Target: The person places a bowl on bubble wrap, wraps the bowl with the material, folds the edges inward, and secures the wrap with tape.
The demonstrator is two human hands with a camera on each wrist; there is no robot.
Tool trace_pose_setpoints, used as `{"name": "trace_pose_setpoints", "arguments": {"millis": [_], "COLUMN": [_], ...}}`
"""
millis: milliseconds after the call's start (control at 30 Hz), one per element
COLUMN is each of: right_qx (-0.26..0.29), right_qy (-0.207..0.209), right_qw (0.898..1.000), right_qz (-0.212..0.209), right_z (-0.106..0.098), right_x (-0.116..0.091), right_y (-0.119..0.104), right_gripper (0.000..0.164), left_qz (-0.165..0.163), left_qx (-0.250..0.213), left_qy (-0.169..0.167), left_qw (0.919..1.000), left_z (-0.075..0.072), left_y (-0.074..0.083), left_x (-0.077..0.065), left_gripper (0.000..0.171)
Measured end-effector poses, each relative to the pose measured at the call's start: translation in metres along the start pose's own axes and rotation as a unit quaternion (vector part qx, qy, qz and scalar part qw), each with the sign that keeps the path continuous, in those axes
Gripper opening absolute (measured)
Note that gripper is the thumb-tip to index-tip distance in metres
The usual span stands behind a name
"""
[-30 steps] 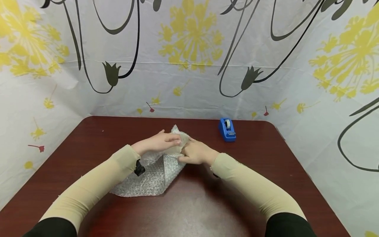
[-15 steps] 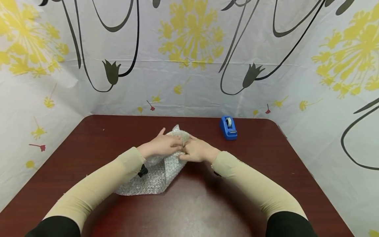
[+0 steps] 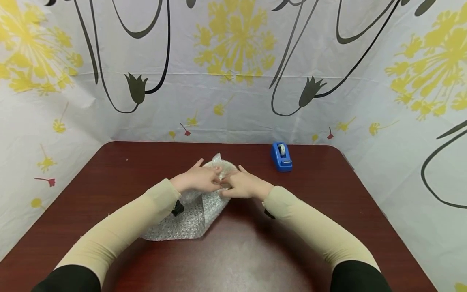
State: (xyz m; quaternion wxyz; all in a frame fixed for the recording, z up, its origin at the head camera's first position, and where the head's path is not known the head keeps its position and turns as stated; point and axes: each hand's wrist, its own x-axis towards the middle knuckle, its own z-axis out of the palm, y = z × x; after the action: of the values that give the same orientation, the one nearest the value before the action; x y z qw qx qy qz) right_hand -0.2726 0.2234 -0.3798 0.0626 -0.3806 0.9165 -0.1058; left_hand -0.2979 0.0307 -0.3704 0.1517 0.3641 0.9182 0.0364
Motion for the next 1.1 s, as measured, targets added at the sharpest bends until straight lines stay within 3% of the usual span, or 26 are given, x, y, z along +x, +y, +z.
{"name": "trace_pose_setpoints", "arguments": {"millis": [267,500,700,833,1100], "right_qx": [0.023,0.009,-0.002,0.003,0.011], "right_qy": [-0.024,-0.062,-0.088,-0.099,-0.096], "right_qw": [0.999,0.997,0.995,0.993,0.993], "right_qz": [0.008,0.035,0.057,0.064,0.061], "right_z": [0.001,-0.002,-0.004,-0.003,-0.008], "right_x": [0.002,0.003,0.009,0.01,0.002], "right_y": [-0.003,-0.005,-0.008,-0.009,-0.008], "right_gripper": [0.041,0.041,0.04,0.042,0.041], "left_qz": [0.011,0.027,0.061,0.074,0.063], "left_qx": [-0.053,-0.132,-0.174,-0.2,-0.138], "left_qy": [-0.026,-0.052,-0.072,-0.069,-0.023], "left_qw": [0.9982,0.9895,0.9801,0.9746,0.9882], "left_z": [0.001,0.0,-0.012,-0.025,-0.051], "left_y": [-0.008,-0.019,-0.028,-0.041,-0.069], "left_x": [-0.001,-0.004,-0.008,-0.022,-0.071], "left_gripper": [0.039,0.044,0.057,0.056,0.046]}}
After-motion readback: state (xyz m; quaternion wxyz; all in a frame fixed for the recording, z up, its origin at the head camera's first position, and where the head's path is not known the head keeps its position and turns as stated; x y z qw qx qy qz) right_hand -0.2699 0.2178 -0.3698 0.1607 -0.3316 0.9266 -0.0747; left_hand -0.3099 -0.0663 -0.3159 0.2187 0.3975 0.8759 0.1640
